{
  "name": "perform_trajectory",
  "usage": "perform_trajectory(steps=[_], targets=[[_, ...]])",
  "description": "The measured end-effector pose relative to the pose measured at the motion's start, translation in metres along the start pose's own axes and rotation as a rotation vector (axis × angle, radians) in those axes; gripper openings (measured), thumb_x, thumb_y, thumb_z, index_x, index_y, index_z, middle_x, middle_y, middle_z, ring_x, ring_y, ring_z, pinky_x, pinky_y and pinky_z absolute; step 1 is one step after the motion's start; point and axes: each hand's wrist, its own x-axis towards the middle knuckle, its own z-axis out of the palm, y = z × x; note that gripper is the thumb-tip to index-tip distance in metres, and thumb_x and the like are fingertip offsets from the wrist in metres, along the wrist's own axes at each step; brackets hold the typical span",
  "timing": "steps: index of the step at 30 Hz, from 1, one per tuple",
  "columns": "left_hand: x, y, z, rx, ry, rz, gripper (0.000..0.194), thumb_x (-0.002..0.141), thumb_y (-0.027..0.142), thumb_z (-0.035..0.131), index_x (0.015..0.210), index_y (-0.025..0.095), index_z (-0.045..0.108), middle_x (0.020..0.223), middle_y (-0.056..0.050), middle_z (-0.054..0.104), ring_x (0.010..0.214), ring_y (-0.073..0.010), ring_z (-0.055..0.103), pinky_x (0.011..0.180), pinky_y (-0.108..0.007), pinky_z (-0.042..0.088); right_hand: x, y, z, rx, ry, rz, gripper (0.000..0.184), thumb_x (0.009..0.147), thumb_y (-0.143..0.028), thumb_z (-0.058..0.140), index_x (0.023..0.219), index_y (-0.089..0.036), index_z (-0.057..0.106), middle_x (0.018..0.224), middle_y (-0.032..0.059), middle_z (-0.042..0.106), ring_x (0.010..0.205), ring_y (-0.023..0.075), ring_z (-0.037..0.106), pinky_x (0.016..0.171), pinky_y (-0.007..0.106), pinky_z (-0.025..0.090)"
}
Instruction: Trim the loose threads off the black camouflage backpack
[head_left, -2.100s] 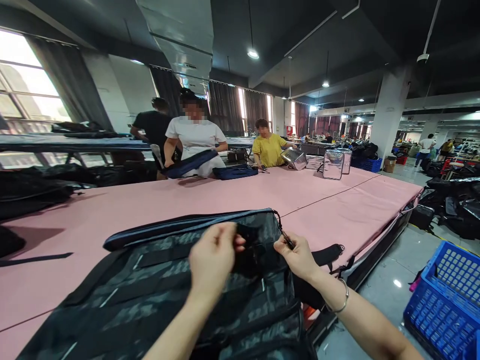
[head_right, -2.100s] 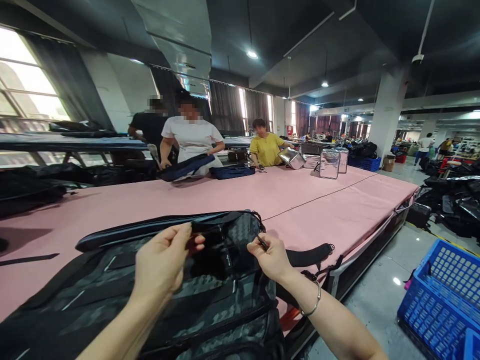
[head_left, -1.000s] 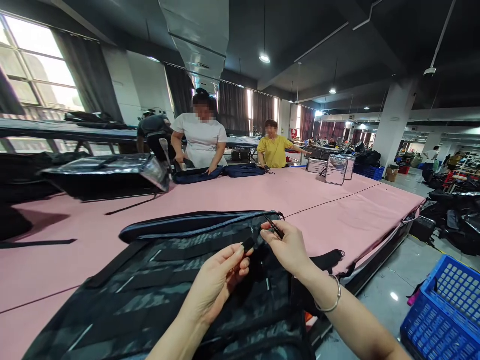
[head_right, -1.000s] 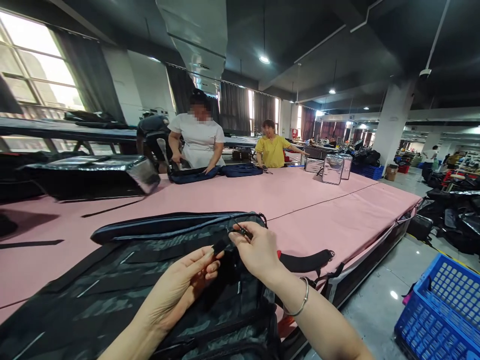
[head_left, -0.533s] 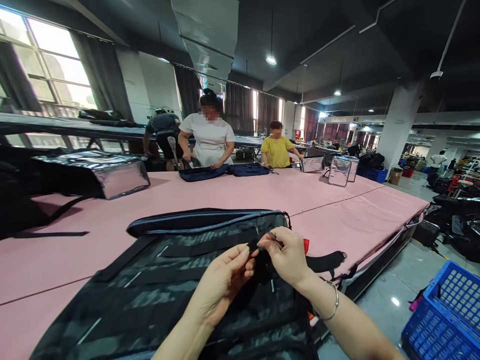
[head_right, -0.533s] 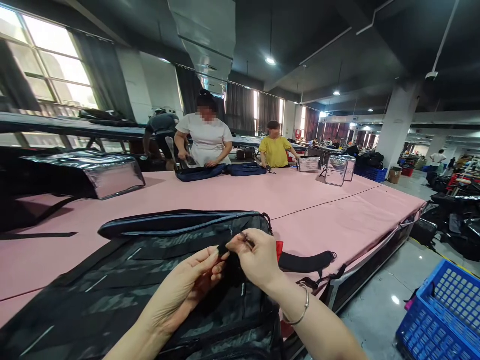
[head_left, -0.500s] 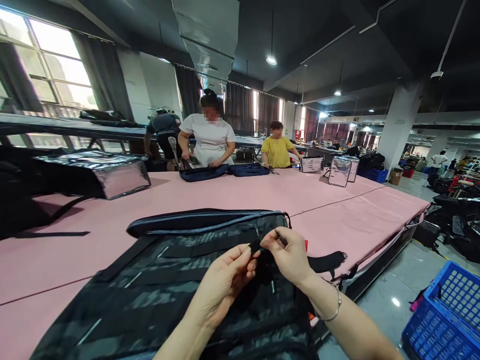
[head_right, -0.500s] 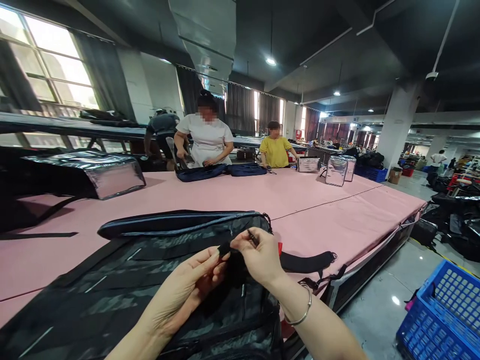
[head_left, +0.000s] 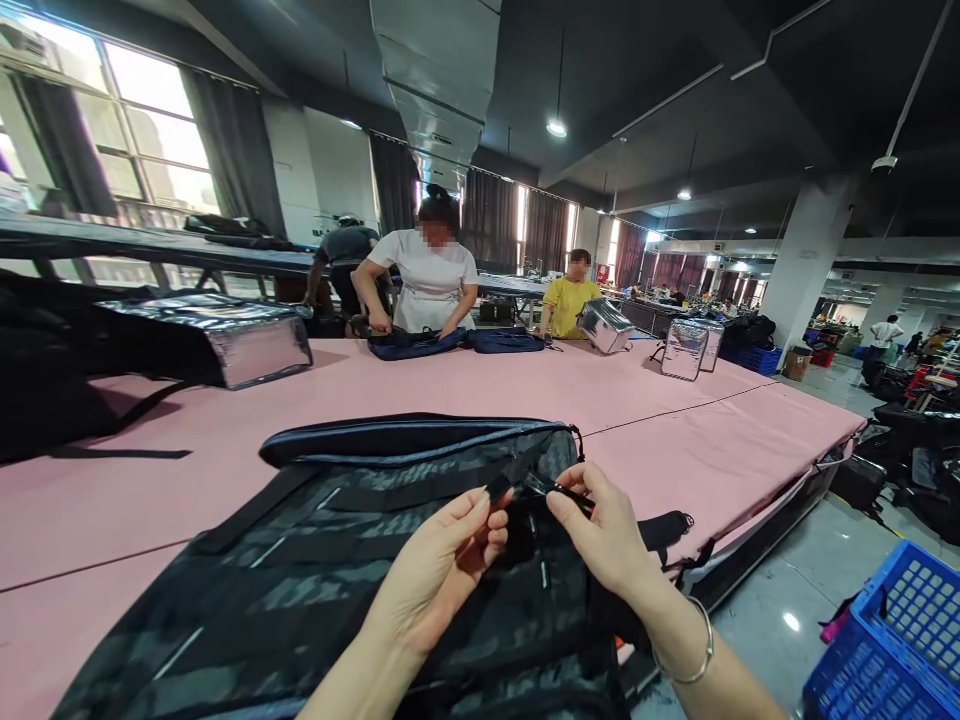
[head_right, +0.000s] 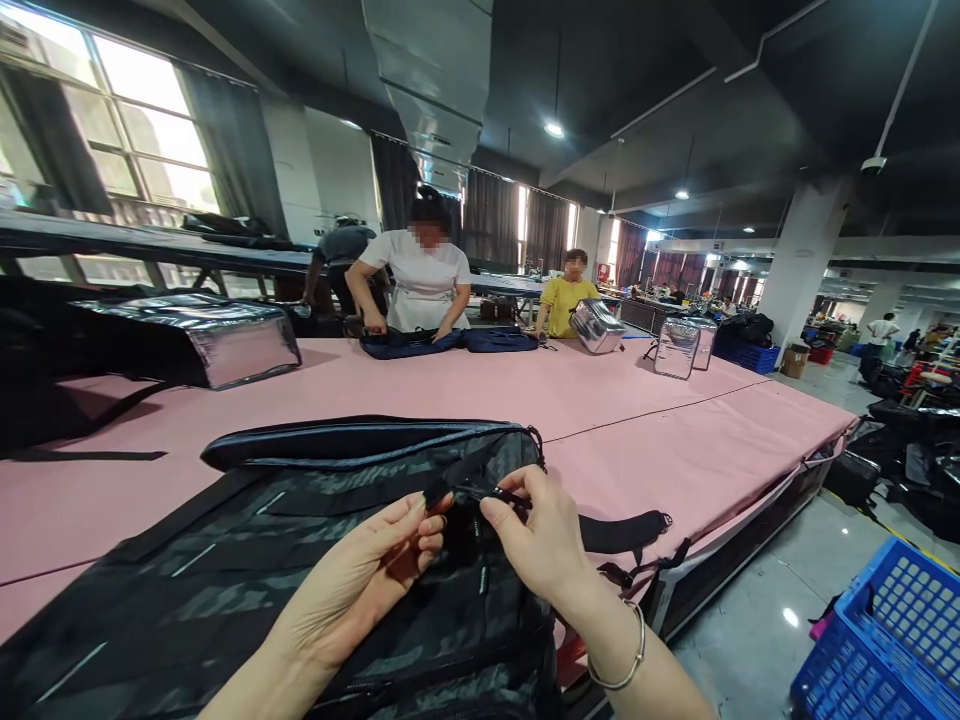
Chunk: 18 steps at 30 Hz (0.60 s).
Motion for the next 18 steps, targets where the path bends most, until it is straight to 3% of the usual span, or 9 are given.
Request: perform_trajectory(steps=[2,7,18], targets=[[0.001,-0.002,-0.002,0.013,-0.028,0.016,0.008,0.074,0.012,0.063,0.079,0.008,0.067,0.060,-0.002,0.052,0.050,-0.0064,0.047,0.045,-0.014,0.042,0.002,0.000,0.001,0.025,-0.007,-0.005,0.018,0.079,-0.036,0.059,0.085,-0.020,0.057,0.080,0.0004,0.061,0.075,0.0151,0.057,0.065,0.025,0.042],[-0.002,-0.003,-0.004,0.053,-0.065,0.045,0.023,0.061,0.023,0.078,0.076,0.011,0.066,0.058,0.000,0.052,0.051,-0.0064,0.045,0.046,-0.014,0.041,0.003,0.005,0.006,0.010,0.000,-0.070,0.017,0.078,-0.035,0.061,0.086,-0.020,0.058,0.078,0.0001,0.062,0.069,0.0144,0.057,0.064,0.025,0.044],[-0.008,-0.004,0.002,0.078,-0.030,0.075,0.041,0.044,0.031,0.088,0.073,0.011,0.068,0.059,0.000,0.056,0.051,-0.0058,0.046,0.047,-0.014,0.044,0.000,0.014,0.010,-0.018,0.110,-0.177,0.014,0.083,-0.033,0.057,0.084,-0.019,0.059,0.076,0.0012,0.062,0.068,0.0143,0.057,0.061,0.025,0.042]])
